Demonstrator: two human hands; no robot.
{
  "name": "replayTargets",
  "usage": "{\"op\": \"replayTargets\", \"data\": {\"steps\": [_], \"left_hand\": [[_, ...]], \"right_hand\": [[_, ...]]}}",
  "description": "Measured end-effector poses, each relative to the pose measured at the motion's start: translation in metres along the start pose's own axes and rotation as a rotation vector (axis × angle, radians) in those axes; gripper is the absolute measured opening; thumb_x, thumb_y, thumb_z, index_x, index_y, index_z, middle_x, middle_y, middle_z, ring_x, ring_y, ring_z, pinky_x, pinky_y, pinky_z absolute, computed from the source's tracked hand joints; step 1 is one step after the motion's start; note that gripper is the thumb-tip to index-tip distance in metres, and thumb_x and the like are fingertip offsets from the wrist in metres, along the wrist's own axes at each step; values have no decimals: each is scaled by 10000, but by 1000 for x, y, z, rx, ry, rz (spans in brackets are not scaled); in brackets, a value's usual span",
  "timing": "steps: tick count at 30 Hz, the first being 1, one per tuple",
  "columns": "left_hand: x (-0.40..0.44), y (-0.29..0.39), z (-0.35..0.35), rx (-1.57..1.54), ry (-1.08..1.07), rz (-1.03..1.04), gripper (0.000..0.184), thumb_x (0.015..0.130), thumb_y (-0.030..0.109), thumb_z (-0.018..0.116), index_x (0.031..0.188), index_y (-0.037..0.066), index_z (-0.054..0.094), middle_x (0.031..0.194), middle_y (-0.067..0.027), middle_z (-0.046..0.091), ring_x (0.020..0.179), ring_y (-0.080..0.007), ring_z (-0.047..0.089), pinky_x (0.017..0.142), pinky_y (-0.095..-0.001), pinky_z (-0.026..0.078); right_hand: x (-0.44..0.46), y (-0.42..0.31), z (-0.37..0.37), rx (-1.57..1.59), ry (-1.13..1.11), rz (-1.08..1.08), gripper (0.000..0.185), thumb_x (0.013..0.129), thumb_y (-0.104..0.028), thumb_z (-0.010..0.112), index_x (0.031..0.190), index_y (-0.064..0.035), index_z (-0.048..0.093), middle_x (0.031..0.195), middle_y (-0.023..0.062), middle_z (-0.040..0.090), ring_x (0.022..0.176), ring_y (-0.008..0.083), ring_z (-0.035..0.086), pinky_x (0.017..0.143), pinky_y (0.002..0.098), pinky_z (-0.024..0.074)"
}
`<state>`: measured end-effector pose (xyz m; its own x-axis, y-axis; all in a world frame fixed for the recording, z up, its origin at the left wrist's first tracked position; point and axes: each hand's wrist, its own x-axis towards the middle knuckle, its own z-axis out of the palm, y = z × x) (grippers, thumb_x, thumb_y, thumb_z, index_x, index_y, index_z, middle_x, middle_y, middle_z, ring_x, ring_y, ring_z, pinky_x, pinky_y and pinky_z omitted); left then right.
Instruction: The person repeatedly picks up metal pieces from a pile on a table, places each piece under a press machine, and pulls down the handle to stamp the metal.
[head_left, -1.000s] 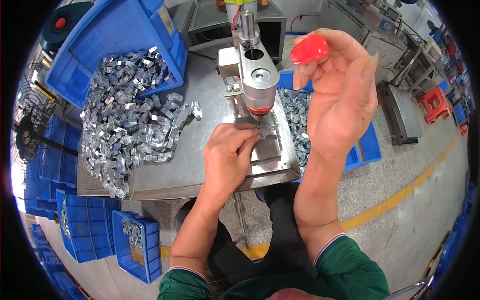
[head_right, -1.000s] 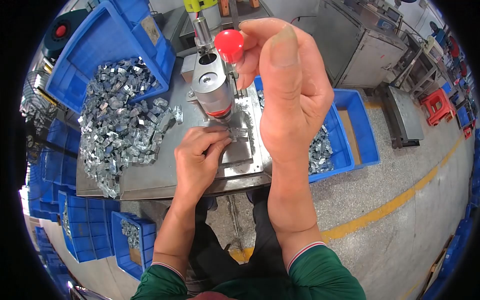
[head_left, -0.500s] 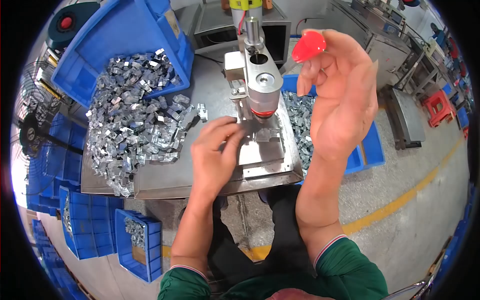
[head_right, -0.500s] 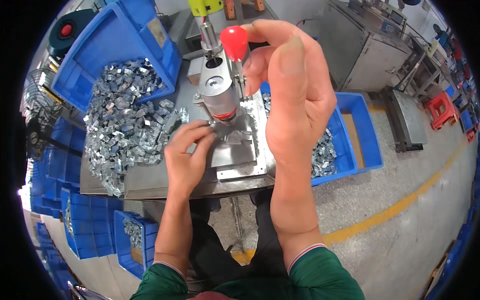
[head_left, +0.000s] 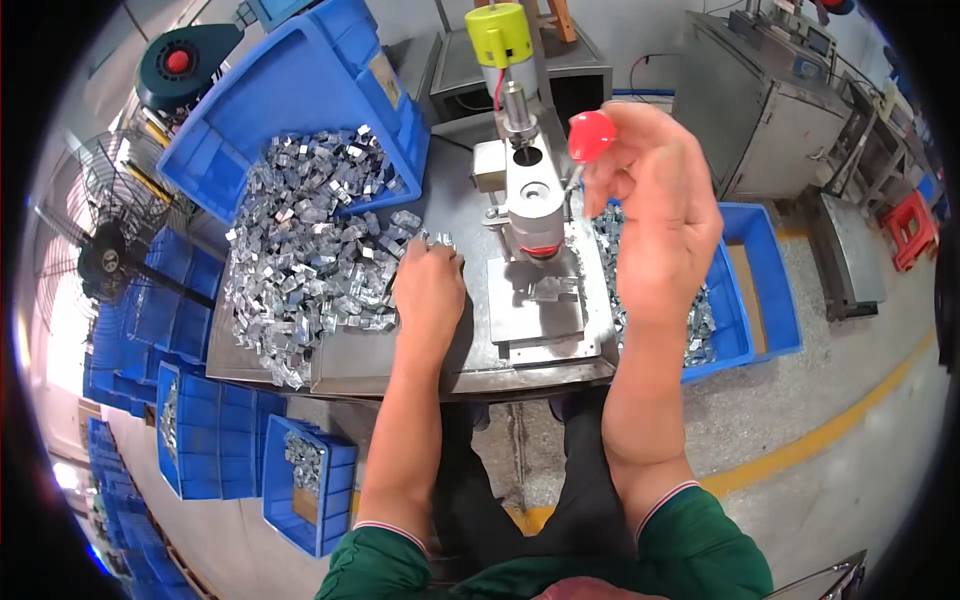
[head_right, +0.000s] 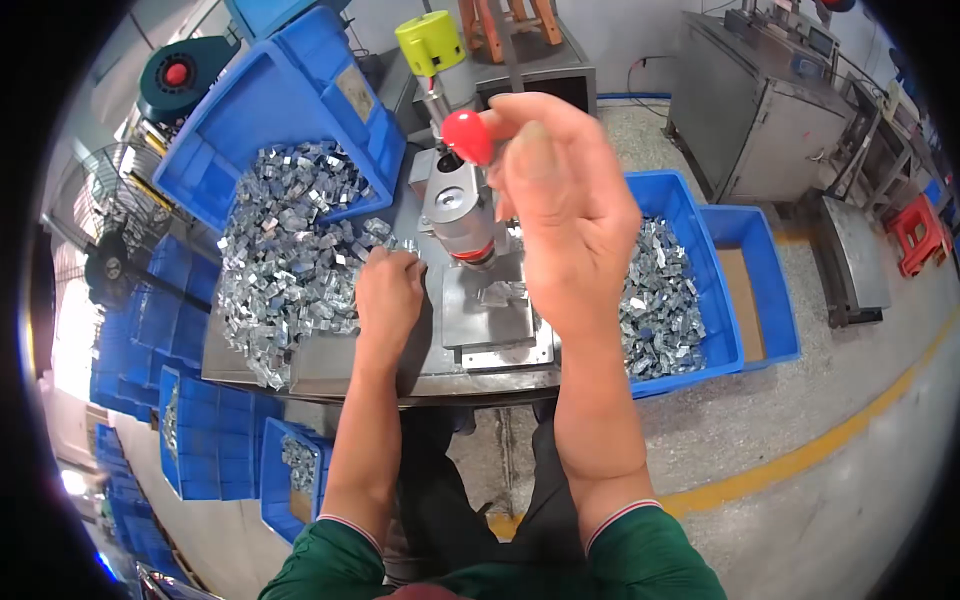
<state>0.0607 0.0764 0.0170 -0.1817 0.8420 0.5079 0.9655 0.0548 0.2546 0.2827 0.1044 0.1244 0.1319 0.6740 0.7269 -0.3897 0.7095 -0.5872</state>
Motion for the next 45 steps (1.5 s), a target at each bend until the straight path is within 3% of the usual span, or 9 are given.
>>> {"op": "replayTargets", "data": {"steps": [1,4,7,10,11,18,22,27,45], "left_hand": [[-3,-2,0,-55,-19,-23,102,845,103,772,918,32,769,929,-190,672,871,-385,669,771,-467,532],[-19,0,-8,-140,14,-7,96,842,68,762,926,21,765,930,-192,696,859,-382,679,767,-442,539],[-38,0,-19,-240,13,-28,107,845,45,766,945,7,768,910,-169,721,804,-316,698,748,-381,542],[-51,7,-36,-473,-29,-236,120,853,29,768,965,-11,771,870,-128,724,759,-212,685,727,-314,528],[-52,10,-45,-472,-74,-286,127,854,18,772,974,-25,773,895,-90,733,785,-140,662,731,-278,516],[-56,30,-75,-673,-72,-144,109,834,-33,770,943,-35,768,941,-78,742,817,-142,662,744,-248,510],[-55,40,-56,-673,-99,-10,128,824,-40,781,950,-22,771,964,-114,755,846,-168,680,764,-286,530],[-38,54,-46,-575,-72,133,131,811,-6,793,940,8,777,977,-124,763,888,-281,698,798,-353,546],[-36,62,-35,-649,-56,135,135,803,-10,791,934,23,785,985,-110,772,924,-270,707,821,-357,548]], "right_hand": [[0,-2,2,24,19,16,452,1110,-321,490,1249,94,604,1004,129,681,740,130,574,630,274,465],[0,-1,2,20,12,17,435,1114,-307,483,1249,88,607,955,117,677,712,127,566,626,270,458],[1,0,2,25,2,8,426,1117,-299,477,1251,83,609,946,115,676,712,125,566,636,268,458],[-1,0,2,28,-12,-13,434,1117,-302,476,1254,88,606,940,113,672,723,126,571,649,269,463],[0,0,3,29,-14,-26,436,1118,-303,476,1255,90,605,937,112,671,727,127,573,654,270,465],[1,4,5,-9,-22,-85,466,1117,-324,476,1252,105,600,975,123,677,752,131,576,672,276,478],[1,4,6,-36,13,-91,511,1125,-359,444,1240,113,604,1000,135,677,778,136,577,679,282,484],[3,9,5,-36,-1,-124,542,1133,-380,409,1229,115,607,1018,149,676,779,143,571,677,285,482],[2,4,3,-77,31,-92,593,1128,-439,396,1247,104,603,1015,185,693,796,149,580,650,302,484]]}}
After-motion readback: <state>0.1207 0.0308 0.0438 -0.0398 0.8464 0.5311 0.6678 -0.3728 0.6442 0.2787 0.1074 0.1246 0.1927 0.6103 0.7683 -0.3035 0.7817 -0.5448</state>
